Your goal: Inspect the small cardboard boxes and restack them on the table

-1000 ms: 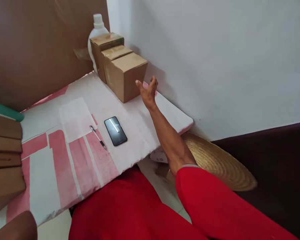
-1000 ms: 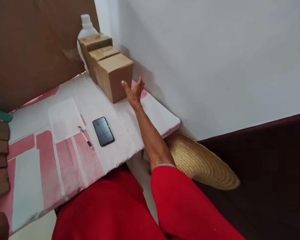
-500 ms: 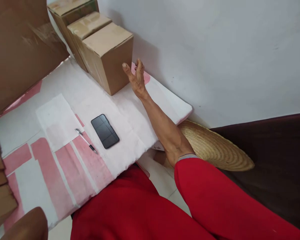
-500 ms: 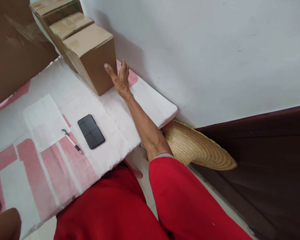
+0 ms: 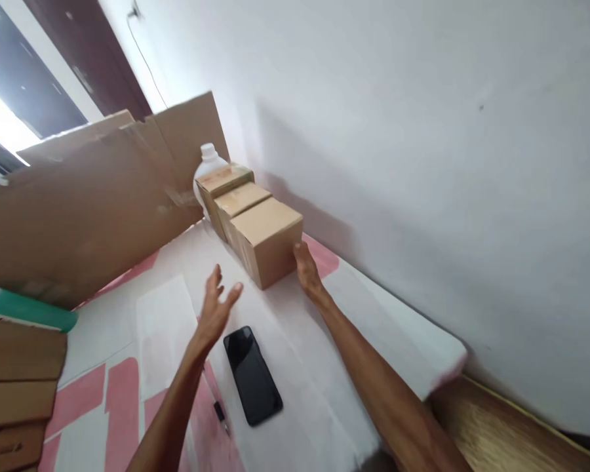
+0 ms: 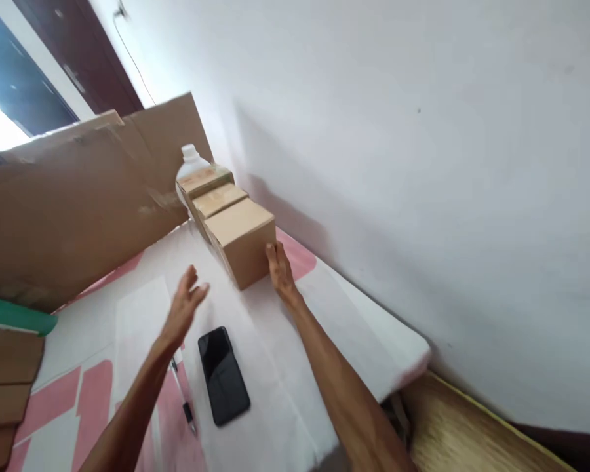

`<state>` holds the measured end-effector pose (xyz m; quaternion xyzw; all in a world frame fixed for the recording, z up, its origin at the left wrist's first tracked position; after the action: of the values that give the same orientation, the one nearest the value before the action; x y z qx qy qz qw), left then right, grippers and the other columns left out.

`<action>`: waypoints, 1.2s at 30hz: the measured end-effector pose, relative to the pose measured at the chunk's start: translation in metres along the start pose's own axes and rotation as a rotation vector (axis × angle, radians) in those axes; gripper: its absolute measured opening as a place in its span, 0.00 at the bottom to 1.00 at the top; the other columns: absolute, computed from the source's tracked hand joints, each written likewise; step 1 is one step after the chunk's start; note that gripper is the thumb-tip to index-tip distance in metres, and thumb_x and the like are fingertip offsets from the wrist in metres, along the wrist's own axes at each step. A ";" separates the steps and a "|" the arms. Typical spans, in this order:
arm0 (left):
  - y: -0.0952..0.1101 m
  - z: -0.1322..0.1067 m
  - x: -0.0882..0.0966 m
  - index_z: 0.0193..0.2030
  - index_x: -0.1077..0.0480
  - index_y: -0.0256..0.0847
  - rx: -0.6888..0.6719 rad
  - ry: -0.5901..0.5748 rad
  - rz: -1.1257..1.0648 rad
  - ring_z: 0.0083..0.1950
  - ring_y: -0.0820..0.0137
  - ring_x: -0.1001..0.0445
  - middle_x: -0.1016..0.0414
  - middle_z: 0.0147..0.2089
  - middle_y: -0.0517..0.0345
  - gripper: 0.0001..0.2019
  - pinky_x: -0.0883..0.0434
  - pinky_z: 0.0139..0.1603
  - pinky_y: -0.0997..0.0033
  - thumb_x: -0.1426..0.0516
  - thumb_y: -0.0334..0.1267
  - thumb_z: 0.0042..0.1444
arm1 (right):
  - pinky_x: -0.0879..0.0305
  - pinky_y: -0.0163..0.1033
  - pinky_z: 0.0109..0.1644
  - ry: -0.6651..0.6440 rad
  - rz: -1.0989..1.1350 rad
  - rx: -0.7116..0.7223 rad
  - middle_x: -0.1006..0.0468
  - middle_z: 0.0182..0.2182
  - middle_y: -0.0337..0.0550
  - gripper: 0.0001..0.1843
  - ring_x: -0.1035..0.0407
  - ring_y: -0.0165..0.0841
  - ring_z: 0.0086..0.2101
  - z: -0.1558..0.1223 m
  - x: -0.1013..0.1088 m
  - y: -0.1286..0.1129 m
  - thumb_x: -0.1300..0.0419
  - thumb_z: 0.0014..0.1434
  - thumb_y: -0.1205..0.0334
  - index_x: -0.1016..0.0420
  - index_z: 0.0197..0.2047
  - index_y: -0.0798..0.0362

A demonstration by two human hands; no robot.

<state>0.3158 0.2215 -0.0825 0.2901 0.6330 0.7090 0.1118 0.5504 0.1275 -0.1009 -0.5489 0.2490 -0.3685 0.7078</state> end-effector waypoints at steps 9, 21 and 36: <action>0.027 -0.031 -0.010 0.74 0.49 0.49 -0.116 -0.005 -0.192 0.71 0.50 0.35 0.40 0.73 0.42 0.45 0.33 0.69 0.50 0.35 0.58 0.55 | 0.31 0.52 0.61 -0.128 0.051 0.003 0.24 0.60 0.51 0.30 0.29 0.46 0.58 -0.077 -0.039 -0.044 0.49 0.69 0.39 0.32 0.66 0.47; -0.026 -0.264 0.187 0.70 0.38 0.53 0.184 0.665 0.002 0.71 0.45 0.35 0.30 0.68 0.48 0.36 0.33 0.68 0.42 0.39 0.61 0.58 | 0.59 0.57 0.77 -0.655 0.271 -0.242 0.38 0.71 0.44 0.34 0.54 0.44 0.73 -0.317 -0.179 -0.088 0.41 0.65 0.40 0.37 0.70 0.40; -0.070 -0.280 0.157 0.73 0.45 0.45 0.042 0.572 -0.148 0.70 0.49 0.34 0.36 0.71 0.41 0.39 0.34 0.69 0.49 0.37 0.56 0.60 | 0.49 0.59 0.74 -0.610 -0.075 0.014 0.37 0.69 0.60 0.42 0.44 0.50 0.69 -0.290 -0.155 -0.040 0.44 0.64 0.37 0.40 0.71 0.57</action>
<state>0.0203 0.0831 -0.1158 0.0338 0.6727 0.7387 -0.0258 0.2276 0.0739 -0.1497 -0.6380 0.0018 -0.2142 0.7396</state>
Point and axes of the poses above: each hand's wrist, its own z-axis towards the middle knuckle, its own x-axis out of the back of the hand, y = z × x, the point moved 2 cm from there along z, towards the middle knuckle
